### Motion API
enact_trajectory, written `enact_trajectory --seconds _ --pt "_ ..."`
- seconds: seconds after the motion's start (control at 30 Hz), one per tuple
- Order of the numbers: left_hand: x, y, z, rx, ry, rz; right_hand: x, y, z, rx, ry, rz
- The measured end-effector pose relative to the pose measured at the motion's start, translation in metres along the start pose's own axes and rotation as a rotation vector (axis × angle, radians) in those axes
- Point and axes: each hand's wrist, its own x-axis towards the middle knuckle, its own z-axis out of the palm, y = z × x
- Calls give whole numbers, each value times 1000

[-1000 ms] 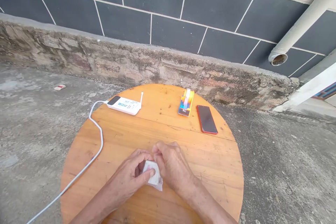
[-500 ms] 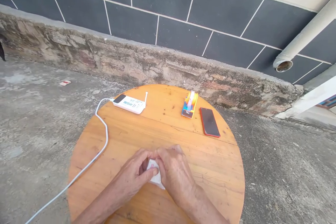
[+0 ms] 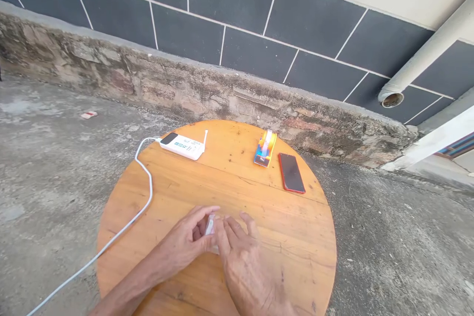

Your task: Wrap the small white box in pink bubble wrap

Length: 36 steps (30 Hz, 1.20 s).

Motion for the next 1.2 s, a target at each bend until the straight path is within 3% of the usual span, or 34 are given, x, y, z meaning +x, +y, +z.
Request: enact_trajectory --seconds 0.13,0.27,0.37,0.53,0.67,0.77,0.9,1.03,1.2 --pt "-3 -3 -3 -68 -105 59 -1 -2 0 -55 14 -38" --pt "-1 0 -3 -57 -96 62 -5 -5 -2 -92 -60 -41" --pt "-1 1 -4 -59 -95 57 -10 -3 -4 -30 -42 -12" --pt "-3 -1 -4 -46 -100 20 -20 18 -5 223 60 214" --pt "-3 0 -4 -11 -109 -4 -28 30 1 424 -23 378" --pt "-2 2 -3 1 -116 -26 -34 26 10 504 -83 389" --pt "-1 3 -3 19 -121 -24 -37 14 19 519 -30 389" --pt "1 3 -3 34 -128 -2 -37 9 18 517 0 389" --pt "2 3 -1 49 -105 4 -44 10 14 501 -61 399"
